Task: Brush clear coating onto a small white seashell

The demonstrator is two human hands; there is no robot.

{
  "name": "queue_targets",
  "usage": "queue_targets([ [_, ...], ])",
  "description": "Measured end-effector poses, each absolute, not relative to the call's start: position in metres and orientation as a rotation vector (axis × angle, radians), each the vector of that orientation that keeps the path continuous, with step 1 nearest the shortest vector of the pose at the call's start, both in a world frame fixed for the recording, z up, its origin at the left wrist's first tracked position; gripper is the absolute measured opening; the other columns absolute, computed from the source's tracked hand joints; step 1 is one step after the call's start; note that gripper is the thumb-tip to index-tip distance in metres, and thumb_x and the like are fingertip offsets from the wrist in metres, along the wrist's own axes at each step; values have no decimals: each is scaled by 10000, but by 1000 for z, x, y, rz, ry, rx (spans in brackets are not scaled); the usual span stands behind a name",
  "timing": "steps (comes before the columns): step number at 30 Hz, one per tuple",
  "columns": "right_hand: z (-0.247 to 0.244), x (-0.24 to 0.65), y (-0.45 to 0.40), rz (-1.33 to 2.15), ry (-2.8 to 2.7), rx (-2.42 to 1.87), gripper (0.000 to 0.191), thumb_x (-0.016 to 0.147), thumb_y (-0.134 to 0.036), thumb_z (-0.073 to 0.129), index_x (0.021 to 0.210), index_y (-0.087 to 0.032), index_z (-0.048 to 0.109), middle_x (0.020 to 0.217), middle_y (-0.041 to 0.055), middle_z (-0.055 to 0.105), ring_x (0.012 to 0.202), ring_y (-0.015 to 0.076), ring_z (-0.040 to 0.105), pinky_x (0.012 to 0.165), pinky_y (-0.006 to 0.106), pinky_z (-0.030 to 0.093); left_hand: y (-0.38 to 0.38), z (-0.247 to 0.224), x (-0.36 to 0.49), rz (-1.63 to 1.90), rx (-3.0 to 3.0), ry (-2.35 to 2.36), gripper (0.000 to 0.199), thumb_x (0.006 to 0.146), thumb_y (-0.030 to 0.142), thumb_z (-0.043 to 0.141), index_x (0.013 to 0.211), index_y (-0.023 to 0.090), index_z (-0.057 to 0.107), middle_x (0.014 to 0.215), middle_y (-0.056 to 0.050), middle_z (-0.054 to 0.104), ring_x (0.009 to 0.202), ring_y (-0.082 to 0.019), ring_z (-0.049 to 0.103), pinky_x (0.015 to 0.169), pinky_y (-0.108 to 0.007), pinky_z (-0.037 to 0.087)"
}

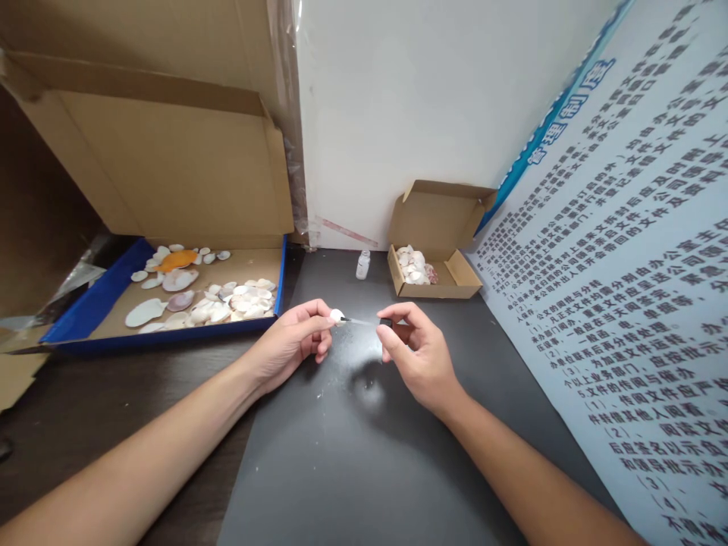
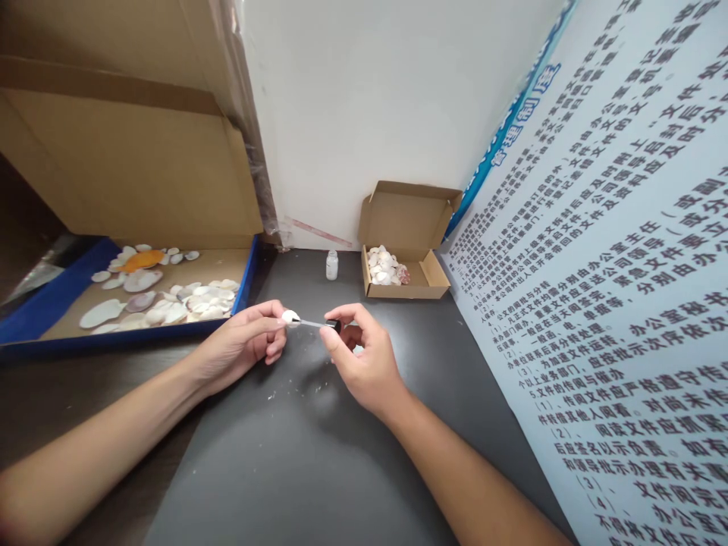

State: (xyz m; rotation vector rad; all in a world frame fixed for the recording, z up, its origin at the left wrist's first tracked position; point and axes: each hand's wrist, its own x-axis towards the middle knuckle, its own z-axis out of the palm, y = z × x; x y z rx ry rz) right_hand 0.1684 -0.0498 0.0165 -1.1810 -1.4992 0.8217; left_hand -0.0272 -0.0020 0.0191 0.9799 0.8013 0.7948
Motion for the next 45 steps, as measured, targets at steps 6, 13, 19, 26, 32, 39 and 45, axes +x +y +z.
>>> queue_targets([
  [6, 20, 167, -50, 790, -1515, -1239, 126, 836, -280, 619, 925, -198, 586, 693, -37, 545, 512, 105, 547, 512, 249, 434, -1, 18, -28, 782, 998, 807, 214, 775, 277, 708, 771, 189, 513, 516, 56, 500, 480, -74, 428, 444, -173, 384],
  [13, 13, 169, -48, 779, -1483, -1227, 137, 830, -258, 619, 939, -213, 549, 737, -38, 543, 520, 91, 489, 493, 234, 424, -1, 17, -28, 774, 978, 839, 207, 772, 257, 691, 775, 193, 495, 521, 58, 486, 486, -75, 424, 448, -173, 373],
  [19, 7, 169, -47, 840, -1461, -1224, 188, 841, -286, 634, 912, -229, 468, 738, -53, 503, 515, 90, 485, 487, 233, 417, -1, 16, -28, 748, 1013, 836, 204, 775, 271, 686, 780, 191, 498, 527, 56, 485, 488, -77, 422, 451, -177, 370],
  [26, 7, 171, -48, 886, -1489, -1173, 166, 875, -318, 601, 922, -231, 468, 738, -48, 498, 537, 99, 480, 508, 243, 414, 0, 17, -28, 737, 1032, 827, 186, 764, 256, 690, 773, 183, 519, 531, 50, 491, 490, -76, 430, 447, -174, 361],
  [32, 9, 170, -49, 878, -1520, -1209, 168, 865, -314, 609, 923, -223, 481, 709, -55, 483, 525, 97, 484, 515, 248, 414, 2, 13, -30, 733, 1027, 793, 157, 781, 238, 682, 786, 178, 537, 566, 34, 524, 507, -77, 454, 466, -178, 374],
  [39, 9, 170, -50, 873, -1545, -1186, 153, 874, -300, 611, 922, -219, 490, 708, -55, 486, 535, 98, 486, 522, 246, 408, 0, 15, -29, 730, 1031, 811, 136, 773, 217, 667, 773, 181, 536, 545, 46, 485, 502, -79, 447, 462, -180, 365],
  [45, 9, 167, -49, 961, -1431, -1132, 176, 896, -359, 603, 930, -222, 498, 722, -54, 479, 526, 90, 471, 511, 238, 395, 0, 16, -30, 726, 1034, 811, 142, 777, 238, 669, 771, 178, 540, 563, 38, 508, 498, -77, 455, 466, -181, 369],
])
